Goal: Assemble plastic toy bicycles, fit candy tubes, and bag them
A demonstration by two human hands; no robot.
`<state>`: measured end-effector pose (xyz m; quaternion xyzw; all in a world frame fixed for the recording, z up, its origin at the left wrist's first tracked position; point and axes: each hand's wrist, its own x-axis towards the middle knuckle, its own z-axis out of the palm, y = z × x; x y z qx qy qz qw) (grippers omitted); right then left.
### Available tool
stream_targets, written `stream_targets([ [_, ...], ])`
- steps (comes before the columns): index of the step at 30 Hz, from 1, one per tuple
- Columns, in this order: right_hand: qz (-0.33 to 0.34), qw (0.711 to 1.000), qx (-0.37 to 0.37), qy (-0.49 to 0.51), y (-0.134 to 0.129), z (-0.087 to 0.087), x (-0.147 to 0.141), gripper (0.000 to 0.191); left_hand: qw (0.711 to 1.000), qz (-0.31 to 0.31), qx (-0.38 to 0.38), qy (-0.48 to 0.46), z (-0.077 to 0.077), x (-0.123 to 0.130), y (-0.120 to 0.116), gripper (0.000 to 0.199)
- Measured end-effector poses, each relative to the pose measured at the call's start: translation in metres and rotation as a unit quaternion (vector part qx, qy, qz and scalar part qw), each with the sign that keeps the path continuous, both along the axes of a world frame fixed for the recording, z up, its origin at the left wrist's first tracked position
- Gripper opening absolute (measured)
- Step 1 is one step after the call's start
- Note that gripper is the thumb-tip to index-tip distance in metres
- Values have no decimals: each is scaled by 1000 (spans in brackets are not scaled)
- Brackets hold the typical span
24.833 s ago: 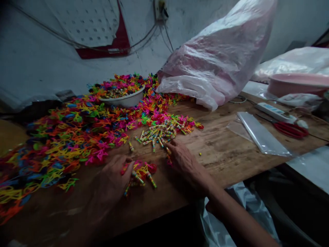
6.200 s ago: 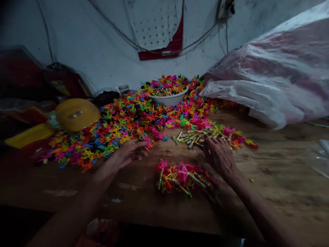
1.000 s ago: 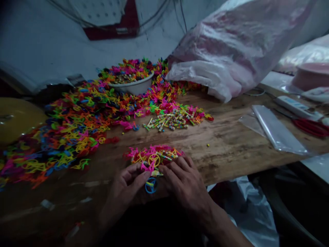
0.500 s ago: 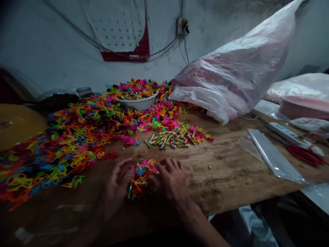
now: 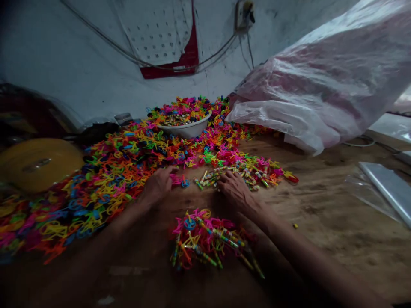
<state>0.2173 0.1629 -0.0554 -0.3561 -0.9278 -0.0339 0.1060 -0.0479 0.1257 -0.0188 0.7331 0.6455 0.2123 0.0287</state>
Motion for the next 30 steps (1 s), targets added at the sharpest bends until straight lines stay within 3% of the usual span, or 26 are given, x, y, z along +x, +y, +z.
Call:
stream_targets([
  [4, -3, 1000, -3, -10, 2, -3, 7, 16, 996, -57, -39, 56, -19, -10, 21, 37],
  [9, -6, 999, 15, 30, -9, 15, 8, 9, 998, -31, -32, 43, -30, -9, 23, 21],
  [12, -33, 980, 20, 194, -35, 27, 11, 8, 1000, -9, -21, -3, -25, -15, 14, 17],
  [15, -62, 942, -47, 327, -77, 39, 14, 9, 997, 35, -6, -73, -15, -23, -2, 18],
  [17, -74, 927, -82, 357, -107, 46, 12, 11, 989, 58, -6, -136, -5, -25, -15, 23],
  [20, -63, 916, -66, 389, -145, 57, 3, 20, 970, 62, -36, -232, 13, -13, -44, 33],
  [22, -39, 907, -40, 417, -161, 60, -6, 26, 937, 39, -73, -340, 24, 6, -68, 33],
  [25, -21, 894, -66, 443, -172, 55, -17, 23, 813, 5, -161, -560, 33, 42, -106, 31],
  [27, -27, 886, -107, 451, -177, 48, -19, 22, 745, 2, -217, -631, 32, 63, -126, 31],
  [30, -50, 881, -135, 451, -185, 38, -11, 25, 683, -15, -278, -675, 28, 82, -144, 27],
])
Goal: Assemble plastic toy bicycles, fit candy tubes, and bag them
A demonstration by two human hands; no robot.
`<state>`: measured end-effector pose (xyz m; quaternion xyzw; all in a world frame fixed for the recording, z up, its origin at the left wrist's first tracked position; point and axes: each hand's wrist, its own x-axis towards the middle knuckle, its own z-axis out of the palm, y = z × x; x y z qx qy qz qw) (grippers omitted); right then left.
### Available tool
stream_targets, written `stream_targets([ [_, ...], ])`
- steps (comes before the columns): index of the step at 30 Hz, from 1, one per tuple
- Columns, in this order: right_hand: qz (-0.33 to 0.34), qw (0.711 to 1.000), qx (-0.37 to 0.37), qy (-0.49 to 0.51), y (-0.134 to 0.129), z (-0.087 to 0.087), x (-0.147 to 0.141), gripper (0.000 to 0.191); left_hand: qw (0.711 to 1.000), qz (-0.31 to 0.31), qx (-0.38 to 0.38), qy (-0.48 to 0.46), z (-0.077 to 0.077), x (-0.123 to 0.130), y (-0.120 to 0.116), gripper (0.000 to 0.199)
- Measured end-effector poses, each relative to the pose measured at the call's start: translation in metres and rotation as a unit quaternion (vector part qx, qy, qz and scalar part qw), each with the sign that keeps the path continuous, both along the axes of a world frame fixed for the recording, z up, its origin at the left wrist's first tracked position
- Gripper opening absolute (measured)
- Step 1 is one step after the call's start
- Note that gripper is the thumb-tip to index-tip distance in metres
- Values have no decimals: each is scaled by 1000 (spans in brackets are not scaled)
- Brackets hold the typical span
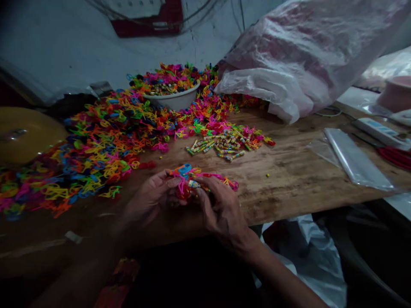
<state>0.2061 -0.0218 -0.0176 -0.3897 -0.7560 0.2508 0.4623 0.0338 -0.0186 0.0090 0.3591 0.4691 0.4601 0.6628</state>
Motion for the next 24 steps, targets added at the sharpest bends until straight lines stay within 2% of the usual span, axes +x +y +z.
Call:
stream_targets([
  [3, -33, 999, -6, -3, -7, -2, 12, 22, 998, -31, -32, -32, -5, 7, -5, 22],
  [6, -29, 1000, 6, -5, -7, -1, 21, 18, 998, -33, -56, -19, -11, 11, -3, 20],
  [10, -30, 999, 16, -11, 0, -6, 29, 17, 998, -52, -34, 17, -17, 22, 2, 24],
  [15, -22, 1000, 7, -15, 3, -15, 36, 17, 994, -91, -27, 61, -17, 36, 4, 29],
  [21, -18, 1000, -14, -16, 6, -18, 42, 15, 992, -97, -8, 83, -27, 37, 11, 32],
  [24, -9, 1000, 5, -27, 7, -20, 44, 16, 989, -113, 3, 94, -30, 36, 11, 31],
])
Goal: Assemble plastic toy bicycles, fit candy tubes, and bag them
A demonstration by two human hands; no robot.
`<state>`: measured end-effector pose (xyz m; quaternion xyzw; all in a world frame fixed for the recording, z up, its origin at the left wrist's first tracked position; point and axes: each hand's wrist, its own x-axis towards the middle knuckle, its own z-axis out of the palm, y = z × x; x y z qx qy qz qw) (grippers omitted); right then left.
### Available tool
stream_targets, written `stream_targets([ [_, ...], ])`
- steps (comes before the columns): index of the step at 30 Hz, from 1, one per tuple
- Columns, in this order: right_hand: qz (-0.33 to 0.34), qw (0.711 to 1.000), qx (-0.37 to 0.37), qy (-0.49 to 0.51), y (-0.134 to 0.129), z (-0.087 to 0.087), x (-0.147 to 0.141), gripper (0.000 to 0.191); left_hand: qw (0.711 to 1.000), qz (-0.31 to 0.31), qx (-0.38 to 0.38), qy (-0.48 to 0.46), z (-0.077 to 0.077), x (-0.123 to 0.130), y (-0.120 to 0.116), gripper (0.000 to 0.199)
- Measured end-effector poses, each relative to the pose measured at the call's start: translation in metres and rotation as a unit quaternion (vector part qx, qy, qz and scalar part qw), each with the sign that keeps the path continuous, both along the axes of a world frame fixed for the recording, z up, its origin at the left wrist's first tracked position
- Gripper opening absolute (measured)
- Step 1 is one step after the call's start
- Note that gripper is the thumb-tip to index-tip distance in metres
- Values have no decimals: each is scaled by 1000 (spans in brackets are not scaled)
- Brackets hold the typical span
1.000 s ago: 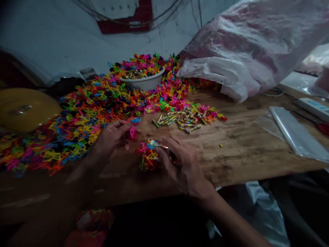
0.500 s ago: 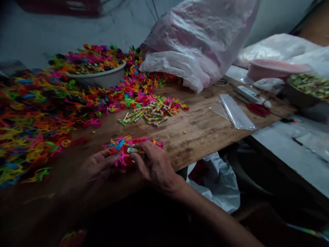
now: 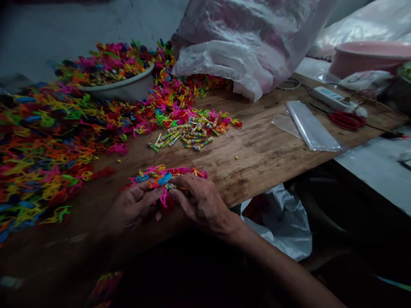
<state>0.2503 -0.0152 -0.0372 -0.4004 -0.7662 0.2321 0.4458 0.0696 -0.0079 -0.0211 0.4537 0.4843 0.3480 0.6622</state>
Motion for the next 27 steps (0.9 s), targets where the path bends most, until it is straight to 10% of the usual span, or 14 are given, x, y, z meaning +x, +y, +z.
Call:
stream_targets([
  [20, 179, 953, 110, -219, -12, 23, 11, 15, 999, -5, -21, -29, 16, 3, -33, 23],
  [27, -3, 973, 116, -200, -13, 2, 7, 18, 998, -7, 43, 46, 18, 8, -13, 24],
])
